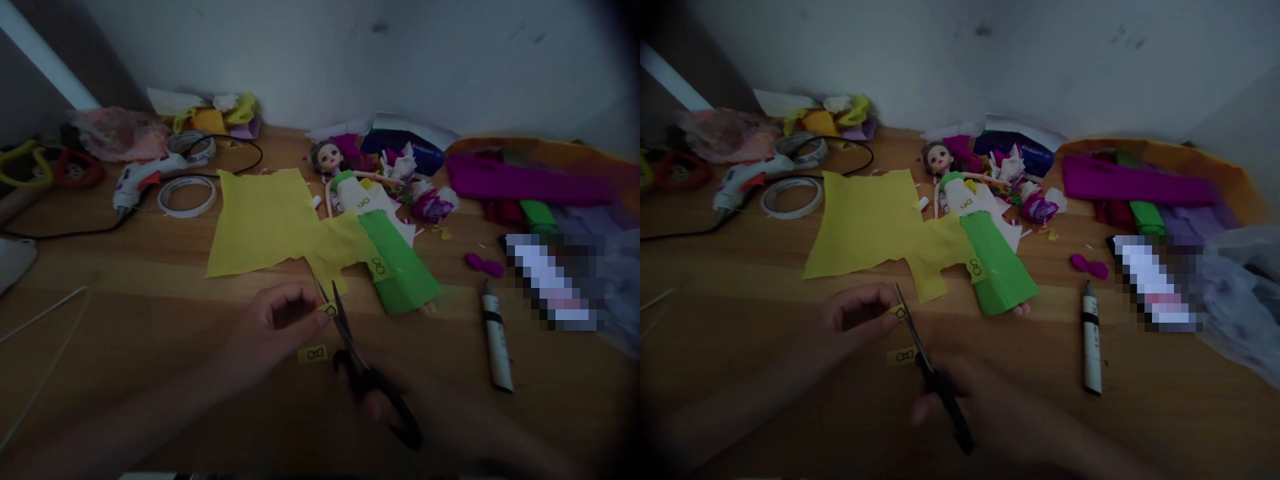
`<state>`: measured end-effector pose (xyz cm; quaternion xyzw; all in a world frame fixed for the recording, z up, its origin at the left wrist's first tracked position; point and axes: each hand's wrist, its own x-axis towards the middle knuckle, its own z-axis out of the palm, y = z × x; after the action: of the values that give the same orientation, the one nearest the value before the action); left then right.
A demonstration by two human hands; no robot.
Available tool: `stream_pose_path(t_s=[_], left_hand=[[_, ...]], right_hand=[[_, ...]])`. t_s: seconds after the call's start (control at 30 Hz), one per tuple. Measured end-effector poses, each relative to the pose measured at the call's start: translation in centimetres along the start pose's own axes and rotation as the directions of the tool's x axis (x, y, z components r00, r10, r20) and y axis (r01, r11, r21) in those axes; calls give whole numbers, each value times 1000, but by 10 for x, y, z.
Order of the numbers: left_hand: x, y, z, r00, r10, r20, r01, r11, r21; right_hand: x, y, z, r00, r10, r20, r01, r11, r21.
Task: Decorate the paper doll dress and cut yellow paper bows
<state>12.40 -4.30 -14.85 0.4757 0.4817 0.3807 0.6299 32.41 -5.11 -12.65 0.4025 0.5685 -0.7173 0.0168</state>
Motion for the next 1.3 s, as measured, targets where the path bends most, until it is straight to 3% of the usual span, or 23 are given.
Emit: stream_pose_path(t_s=[0.27,0.63,0.9,1.3], left_hand=[[1,0,-1,1000,-11,-23,12,1000,19],[2,-9,-3,999,23,-27,-23,1000,-8],[3,-11,-4,1000,-14,-13,14,999,-35],[1,-5,-8,995,-102,6,103,993,-55]], right_hand=[[-2,10,1,1000,-11,-11,11,1000,18],[-2,4,2,1000,2,-24,0,998,71],[-2,14,1,1000,6,-19,-5,1000,28],[-3,7,1,998,31,-62,-34,998,-52]])
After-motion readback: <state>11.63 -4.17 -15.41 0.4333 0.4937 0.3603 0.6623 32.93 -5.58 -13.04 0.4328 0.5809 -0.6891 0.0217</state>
